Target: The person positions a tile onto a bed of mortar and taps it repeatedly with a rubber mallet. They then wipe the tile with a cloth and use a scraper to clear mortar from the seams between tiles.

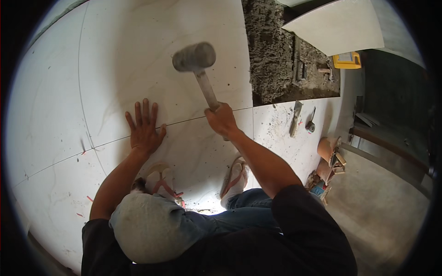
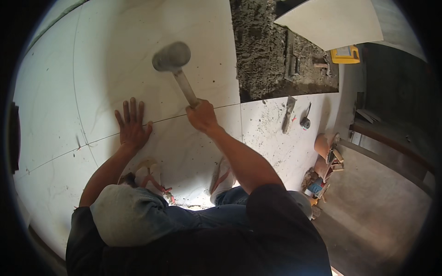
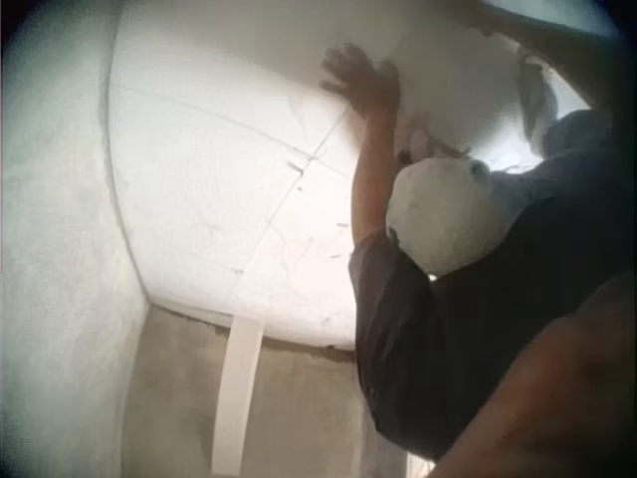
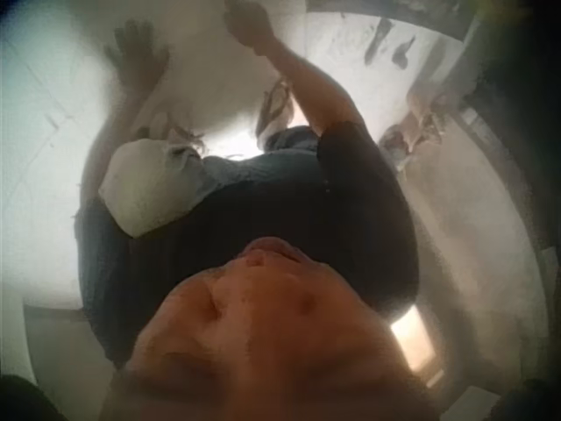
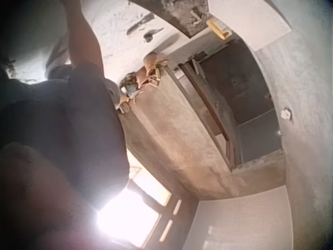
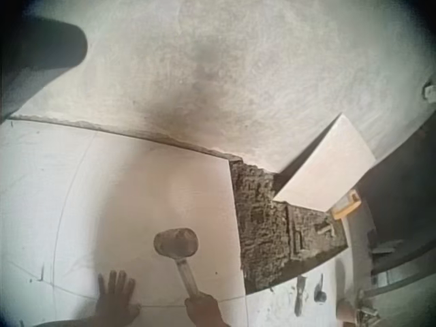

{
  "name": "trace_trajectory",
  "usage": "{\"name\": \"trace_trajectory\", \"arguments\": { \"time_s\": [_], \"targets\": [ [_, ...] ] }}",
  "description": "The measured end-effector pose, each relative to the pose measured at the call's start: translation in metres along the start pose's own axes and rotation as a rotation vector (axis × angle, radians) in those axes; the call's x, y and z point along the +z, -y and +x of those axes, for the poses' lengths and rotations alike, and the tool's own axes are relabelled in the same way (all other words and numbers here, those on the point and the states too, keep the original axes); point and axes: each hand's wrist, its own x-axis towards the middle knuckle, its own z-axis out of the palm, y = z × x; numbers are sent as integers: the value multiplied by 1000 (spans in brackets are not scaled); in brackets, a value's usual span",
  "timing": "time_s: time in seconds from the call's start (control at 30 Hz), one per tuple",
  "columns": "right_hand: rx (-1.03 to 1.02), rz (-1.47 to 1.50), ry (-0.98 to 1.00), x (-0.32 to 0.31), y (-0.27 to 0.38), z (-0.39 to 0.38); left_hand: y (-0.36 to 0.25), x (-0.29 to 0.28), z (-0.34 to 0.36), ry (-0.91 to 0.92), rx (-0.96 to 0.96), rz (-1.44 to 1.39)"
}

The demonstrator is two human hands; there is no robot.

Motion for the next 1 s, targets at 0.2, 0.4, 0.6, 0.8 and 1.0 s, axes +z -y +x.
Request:
{"name": "trace_trajectory", "arguments": {
  "time_s": [0.2,0.4,0.6,0.8,1.0],
  "targets": [
    [-140,-70,-120,-6,-21,12,-32,-1,-8,155,367,-3],
    [-120,-331,-36,-86,-24,56,-56,2,13,229,628,103],
    [-260,-626,-103,-191,-136,-24,-52,-29,109,244,859,244],
    [329,-126,-297,-91,-430,-171,-64,-23,234,-131,63,282],
    [716,438,-44,-17,-490,-218,-227,42,215,-267,172,248]
  ]
}}
